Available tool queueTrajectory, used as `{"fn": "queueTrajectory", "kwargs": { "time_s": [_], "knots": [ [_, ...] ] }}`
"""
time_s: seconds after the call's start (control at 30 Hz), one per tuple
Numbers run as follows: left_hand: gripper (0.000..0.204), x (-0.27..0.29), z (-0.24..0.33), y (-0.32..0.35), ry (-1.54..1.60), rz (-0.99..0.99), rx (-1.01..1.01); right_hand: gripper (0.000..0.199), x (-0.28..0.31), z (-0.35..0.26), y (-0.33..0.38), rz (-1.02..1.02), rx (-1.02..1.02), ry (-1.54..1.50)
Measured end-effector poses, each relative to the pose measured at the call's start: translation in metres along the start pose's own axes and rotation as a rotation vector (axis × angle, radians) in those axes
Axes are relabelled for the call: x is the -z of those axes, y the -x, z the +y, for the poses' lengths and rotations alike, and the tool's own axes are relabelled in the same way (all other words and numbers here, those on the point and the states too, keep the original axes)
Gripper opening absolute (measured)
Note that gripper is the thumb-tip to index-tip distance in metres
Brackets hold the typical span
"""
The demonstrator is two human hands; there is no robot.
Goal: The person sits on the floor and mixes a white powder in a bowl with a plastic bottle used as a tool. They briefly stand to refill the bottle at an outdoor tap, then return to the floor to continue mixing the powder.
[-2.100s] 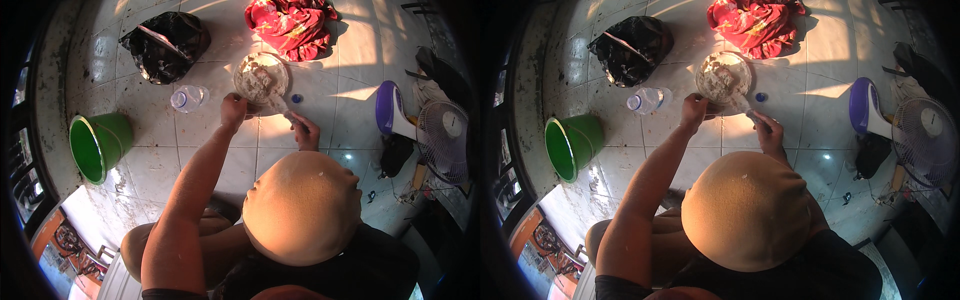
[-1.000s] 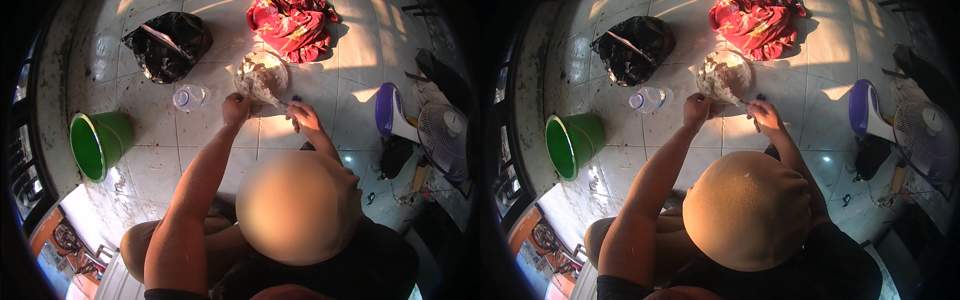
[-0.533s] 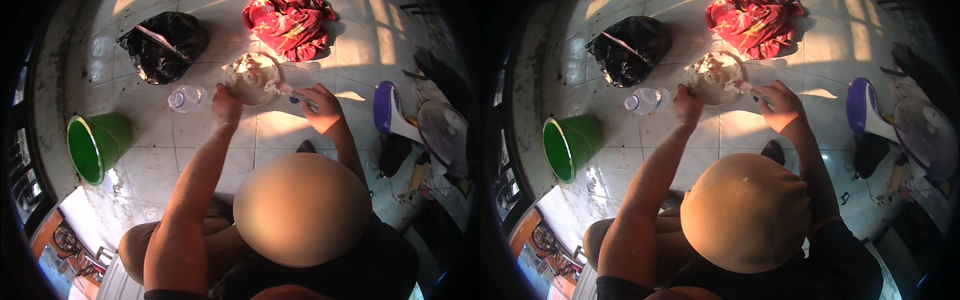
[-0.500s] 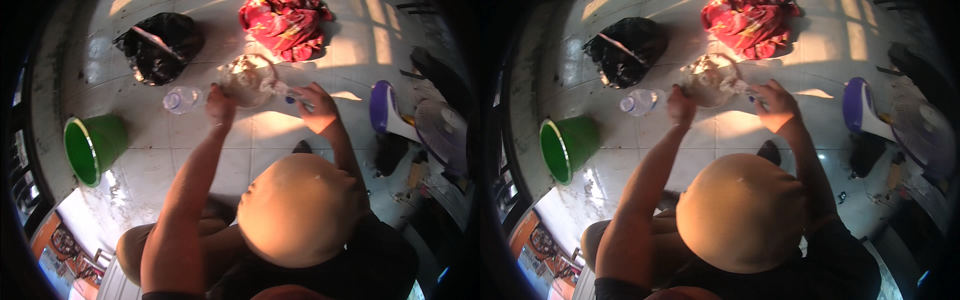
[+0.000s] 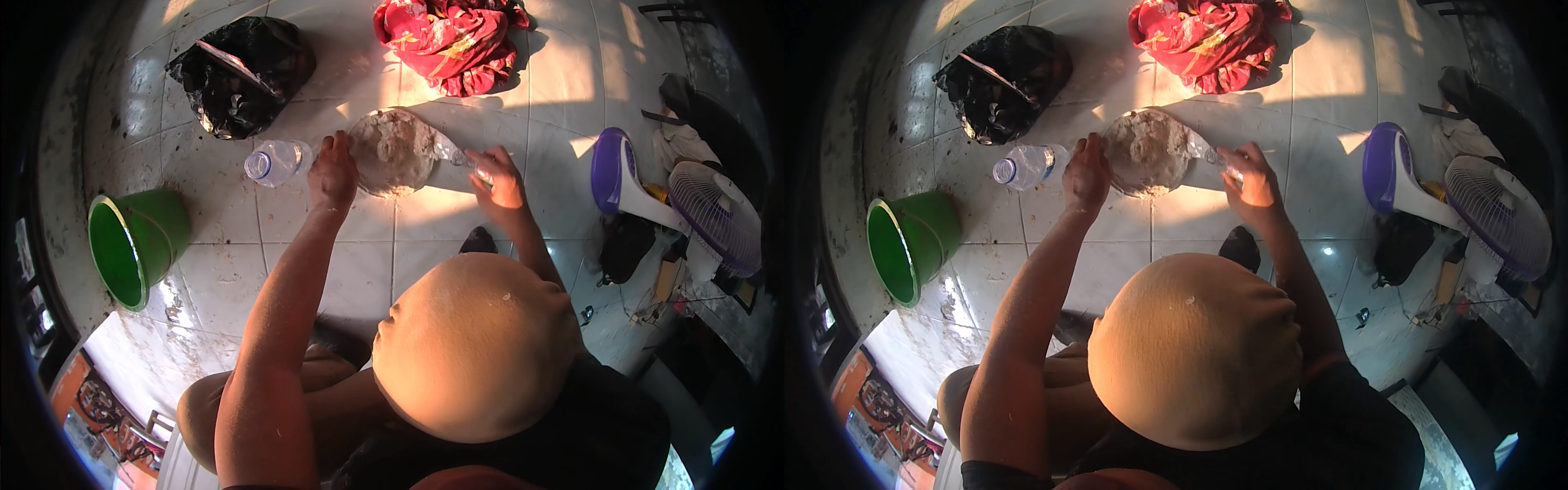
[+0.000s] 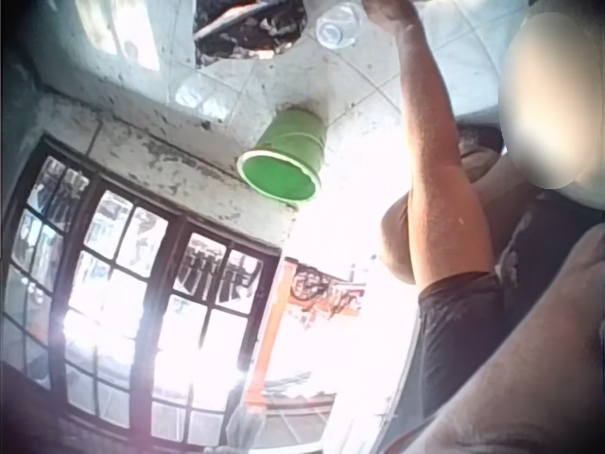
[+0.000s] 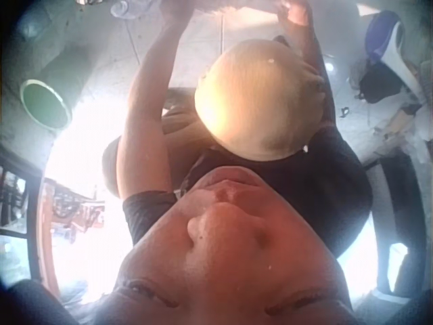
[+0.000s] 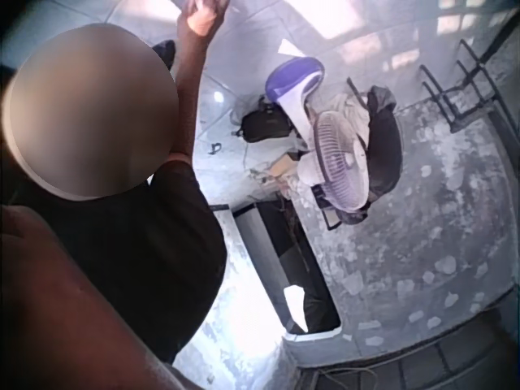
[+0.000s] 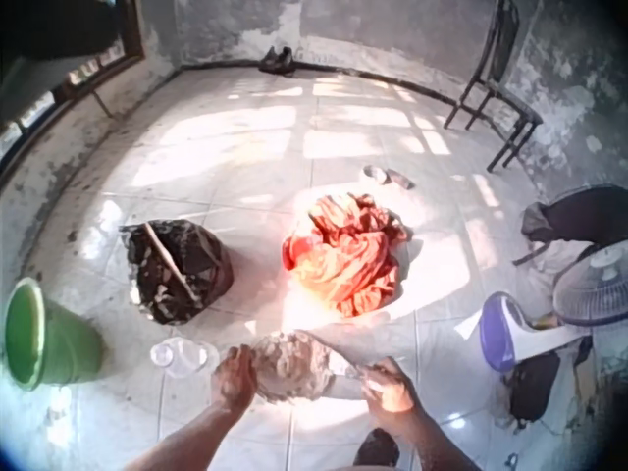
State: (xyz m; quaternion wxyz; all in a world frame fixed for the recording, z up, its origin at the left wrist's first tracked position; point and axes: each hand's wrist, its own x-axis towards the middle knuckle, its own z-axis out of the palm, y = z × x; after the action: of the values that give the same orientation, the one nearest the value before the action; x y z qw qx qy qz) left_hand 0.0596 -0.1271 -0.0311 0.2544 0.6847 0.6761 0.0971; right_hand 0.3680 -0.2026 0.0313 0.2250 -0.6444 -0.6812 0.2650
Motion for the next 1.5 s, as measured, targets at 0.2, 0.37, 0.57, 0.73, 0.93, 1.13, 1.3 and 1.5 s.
{"fn": "queueTrajectory", "kwargs": {
  "time_s": [0.2,0.37,0.57,0.73,0.93,1.13,1.3,1.5],
  "knots": [
    [0.019,0.009,-0.002,-0.002,0.039,-0.038,-0.018,0.045,0.019,0.01,-0.072,-0.177,0.138,0.026],
    [0.024,0.011,-0.001,-0.004,0.124,-0.062,-0.047,0.047,0.034,0.031,-0.154,-0.367,0.459,0.081],
    [0.02,0.0,-0.017,-0.006,0.1,0.04,-0.157,0.04,0.018,-0.031,-0.235,-0.583,0.709,0.292],
    [0.015,0.004,-0.02,-0.007,0.145,0.067,-0.152,0.02,-0.008,-0.128,-0.227,-0.622,1.044,0.652],
    [0.013,-0.007,-0.019,-0.008,0.196,0.104,-0.086,0.032,-0.004,-0.133,-0.1,-0.49,1.088,0.917],
    [0.018,-0.008,-0.004,-0.001,0.216,0.105,-0.026,0.046,0.014,-0.058,-0.042,-0.144,0.337,0.31],
    [0.019,-0.011,-0.003,-0.003,0.156,0.22,-0.172,0.046,0.021,-0.028,-0.01,0.026,-0.021,-0.074],
    [0.027,-0.007,0.004,-0.003,0.16,0.141,-0.441,0.045,-0.005,0.011,0.024,-0.001,-0.388,-0.436]
  ]
}}
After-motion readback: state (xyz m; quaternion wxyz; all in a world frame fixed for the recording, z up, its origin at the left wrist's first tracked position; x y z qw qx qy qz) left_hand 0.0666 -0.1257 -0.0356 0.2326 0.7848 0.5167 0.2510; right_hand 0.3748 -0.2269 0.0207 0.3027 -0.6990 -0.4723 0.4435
